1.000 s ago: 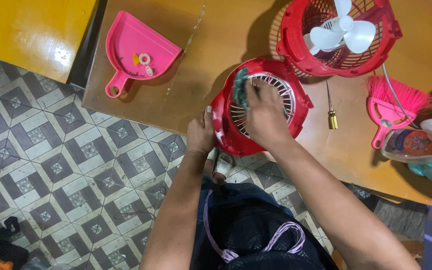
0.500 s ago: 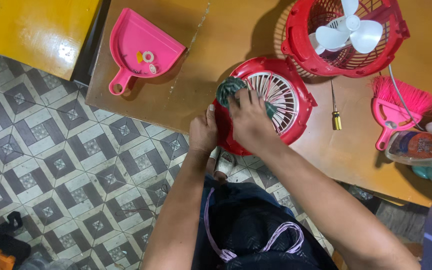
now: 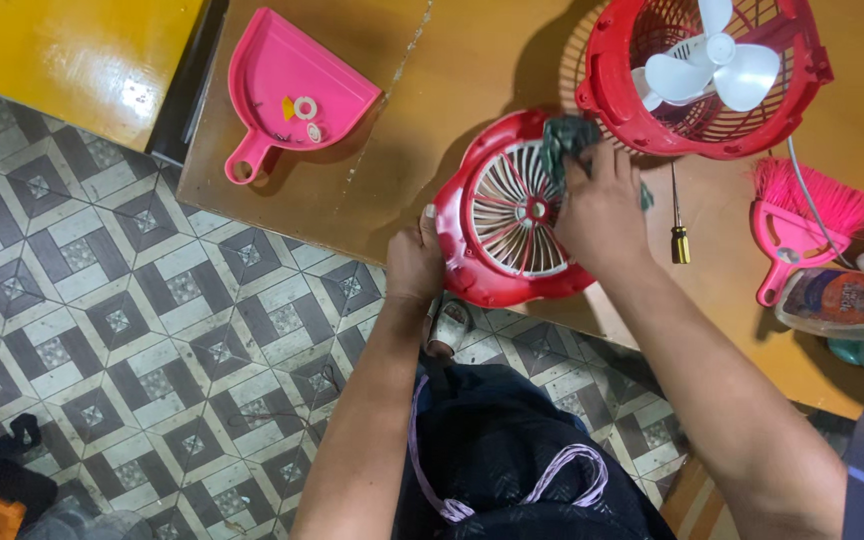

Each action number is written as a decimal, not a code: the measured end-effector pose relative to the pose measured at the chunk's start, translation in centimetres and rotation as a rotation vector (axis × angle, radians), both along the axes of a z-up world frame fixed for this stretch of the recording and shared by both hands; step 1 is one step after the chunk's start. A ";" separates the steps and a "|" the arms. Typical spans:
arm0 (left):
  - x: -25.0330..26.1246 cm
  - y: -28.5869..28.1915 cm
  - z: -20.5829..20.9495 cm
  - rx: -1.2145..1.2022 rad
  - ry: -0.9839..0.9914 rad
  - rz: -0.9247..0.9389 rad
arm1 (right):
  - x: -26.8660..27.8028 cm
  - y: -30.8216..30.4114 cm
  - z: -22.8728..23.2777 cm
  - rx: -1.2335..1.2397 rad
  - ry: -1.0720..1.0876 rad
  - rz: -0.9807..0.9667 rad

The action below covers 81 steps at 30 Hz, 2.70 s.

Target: The person cleans a disassembled red electric fan on a wooden table. They wipe the fan blades with a cloth, then wipe the front grille, and finally use a screwdriver to adjust a small yellow part on the grille.

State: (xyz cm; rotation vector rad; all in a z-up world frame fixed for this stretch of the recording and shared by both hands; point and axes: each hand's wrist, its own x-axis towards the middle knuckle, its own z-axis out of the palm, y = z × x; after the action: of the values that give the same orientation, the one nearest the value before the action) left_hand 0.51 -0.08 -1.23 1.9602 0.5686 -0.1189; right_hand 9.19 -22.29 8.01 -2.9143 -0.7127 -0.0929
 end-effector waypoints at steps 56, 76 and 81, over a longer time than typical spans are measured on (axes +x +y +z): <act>0.1 -0.3 1.9 0.013 -0.039 -0.047 | -4.2 4.6 0.5 0.338 0.023 -0.015; 0.0 0.4 0.5 0.008 -0.060 -0.071 | -4.6 10.0 1.2 -0.310 -0.115 0.145; 0.1 0.6 -0.5 -0.072 -0.035 -0.060 | -6.5 10.7 1.3 -0.108 -0.028 0.311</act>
State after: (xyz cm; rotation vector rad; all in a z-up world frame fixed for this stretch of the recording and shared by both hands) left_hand 0.61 0.56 -1.70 1.9061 0.4764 -0.1406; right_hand 2.67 -11.60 9.33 -2.8633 -1.2000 -0.0634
